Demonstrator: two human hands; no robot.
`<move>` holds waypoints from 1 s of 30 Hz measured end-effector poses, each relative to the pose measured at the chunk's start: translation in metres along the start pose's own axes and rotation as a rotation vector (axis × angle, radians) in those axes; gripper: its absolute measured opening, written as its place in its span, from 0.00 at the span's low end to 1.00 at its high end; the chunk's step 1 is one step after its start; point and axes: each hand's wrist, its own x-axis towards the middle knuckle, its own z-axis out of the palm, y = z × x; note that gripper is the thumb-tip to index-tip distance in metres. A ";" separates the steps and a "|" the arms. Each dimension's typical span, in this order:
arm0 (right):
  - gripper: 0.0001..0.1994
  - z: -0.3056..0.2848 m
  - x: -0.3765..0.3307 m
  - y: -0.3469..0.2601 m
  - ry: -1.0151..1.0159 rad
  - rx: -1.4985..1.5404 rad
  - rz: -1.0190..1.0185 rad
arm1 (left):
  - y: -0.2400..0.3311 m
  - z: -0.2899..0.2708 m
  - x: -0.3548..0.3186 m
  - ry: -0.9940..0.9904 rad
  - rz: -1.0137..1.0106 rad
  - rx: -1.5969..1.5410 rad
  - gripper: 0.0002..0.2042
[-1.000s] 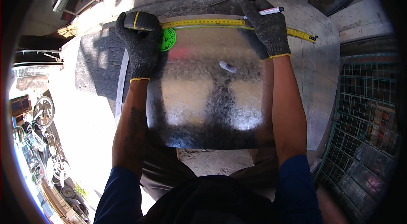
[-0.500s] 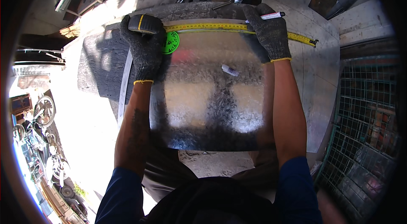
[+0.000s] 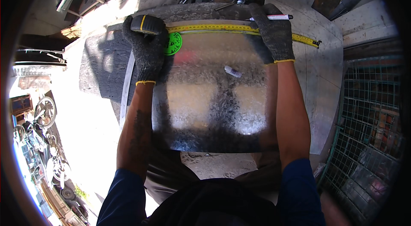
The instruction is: The person measures and marks dimensions on metal sheets using a tape measure and a marker.
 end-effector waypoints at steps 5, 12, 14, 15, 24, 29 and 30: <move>0.18 -0.003 -0.002 -0.004 0.037 0.084 0.010 | -0.004 0.001 0.003 -0.007 0.058 -0.039 0.46; 0.18 -0.051 -0.011 -0.059 0.204 0.254 -0.050 | -0.001 0.001 0.003 0.029 0.105 0.105 0.45; 0.20 -0.078 -0.021 -0.088 0.173 0.211 -0.082 | 0.000 0.000 0.002 -0.021 0.064 -0.033 0.47; 0.21 -0.087 -0.031 -0.101 0.158 0.214 -0.098 | 0.000 -0.001 0.002 -0.018 0.067 -0.045 0.47; 0.21 -0.124 -0.184 -0.099 0.429 0.206 0.162 | 0.011 0.000 0.004 0.148 0.046 -0.222 0.44; 0.19 -0.119 -0.185 -0.066 0.358 0.192 0.069 | 0.039 -0.005 -0.002 0.197 -0.056 -0.415 0.29; 0.18 -0.119 -0.185 -0.063 0.355 0.189 0.034 | 0.043 -0.005 -0.004 0.180 -0.031 -0.418 0.37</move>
